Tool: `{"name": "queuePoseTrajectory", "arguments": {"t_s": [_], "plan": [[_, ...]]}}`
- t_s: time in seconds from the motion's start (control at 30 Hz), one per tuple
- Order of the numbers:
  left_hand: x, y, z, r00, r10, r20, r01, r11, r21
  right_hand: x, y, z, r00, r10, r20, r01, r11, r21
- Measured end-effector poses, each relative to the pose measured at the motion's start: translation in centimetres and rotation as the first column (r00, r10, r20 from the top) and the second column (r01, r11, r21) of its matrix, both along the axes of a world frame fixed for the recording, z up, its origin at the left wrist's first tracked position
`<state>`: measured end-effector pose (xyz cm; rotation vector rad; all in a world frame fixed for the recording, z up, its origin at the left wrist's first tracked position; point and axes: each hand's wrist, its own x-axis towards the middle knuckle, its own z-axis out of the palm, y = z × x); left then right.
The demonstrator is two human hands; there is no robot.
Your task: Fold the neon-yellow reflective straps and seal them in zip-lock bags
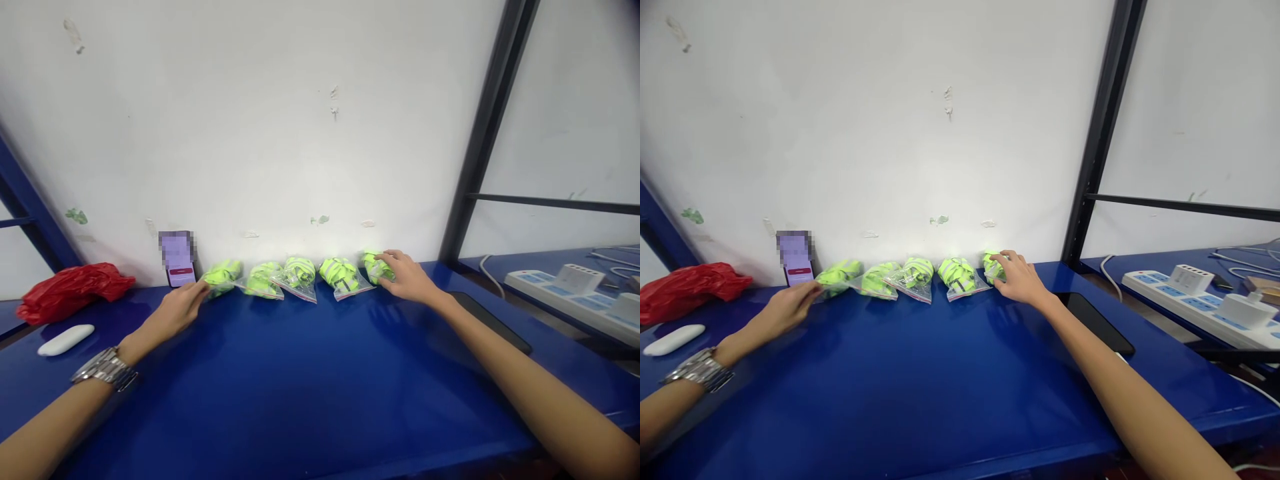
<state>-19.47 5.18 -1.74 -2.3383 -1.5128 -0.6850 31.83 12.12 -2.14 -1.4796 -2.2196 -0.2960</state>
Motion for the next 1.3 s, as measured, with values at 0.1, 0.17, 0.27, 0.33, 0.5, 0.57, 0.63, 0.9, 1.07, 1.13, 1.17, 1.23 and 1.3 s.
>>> {"name": "queuePoseTrajectory", "arguments": {"t_s": [0.1,0.17,0.27,0.33,0.5,0.57,0.63,0.9,1.07,1.13,1.17,1.23,1.3], "plan": [[0.5,-0.8,1.9,0.952,0.242,0.189,-0.274,0.947,0.166,-0.8,-0.3,0.5,0.995,0.029,-0.095,-0.026,0.999,0.031],[1.4,-1.4,3.3,0.894,0.306,0.328,-0.394,0.886,0.246,-1.9,-0.9,1.1,0.982,0.081,-0.169,-0.069,0.995,0.076],[4.1,-2.4,4.4,0.852,0.327,0.410,-0.464,0.833,0.301,-4.4,-2.5,2.1,0.933,0.250,-0.258,-0.213,0.963,0.163],[6.9,-3.4,4.3,0.869,0.274,0.411,-0.419,0.850,0.318,-6.6,-4.1,2.8,0.866,0.401,-0.297,-0.340,0.910,0.237],[14.7,-6.4,1.8,0.968,-0.144,0.205,0.083,0.956,0.281,-12.1,-8.8,2.7,0.643,0.570,-0.512,-0.648,0.761,0.033],[17.1,-7.3,0.7,0.934,-0.274,0.227,0.240,0.956,0.168,-13.7,-10.2,1.8,0.581,0.489,-0.650,-0.747,0.637,-0.189],[18.7,-7.9,-0.1,0.888,-0.328,0.322,0.335,0.942,0.036,-14.5,-10.8,0.8,0.519,0.400,-0.756,-0.796,0.550,-0.255],[19.3,-7.7,-0.4,0.743,-0.238,0.626,0.490,0.830,-0.266,-14.3,-10.8,-0.8,0.525,0.366,-0.768,-0.781,0.565,-0.264],[18.4,-7.6,-0.1,0.753,-0.280,0.596,0.543,0.775,-0.323,-14.2,-11.0,-1.0,0.471,0.385,-0.793,-0.839,0.472,-0.269],[18.0,-7.6,-0.1,0.780,-0.304,0.547,0.531,0.784,-0.321,-14.3,-10.9,-1.1,0.462,0.404,-0.789,-0.850,0.455,-0.264],[17.8,-7.5,-0.2,0.794,-0.313,0.521,0.519,0.796,-0.312,-14.3,-10.8,-1.2,0.458,0.416,-0.786,-0.855,0.449,-0.261],[17.5,-7.4,-0.4,0.817,-0.326,0.475,0.492,0.824,-0.282,-14.2,-10.7,-1.2,0.458,0.435,-0.775,-0.859,0.442,-0.259],[17.3,-7.4,-0.7,0.828,-0.333,0.452,0.480,0.838,-0.262,-14.2,-10.7,-1.1,0.462,0.449,-0.765,-0.862,0.432,-0.266]]}}
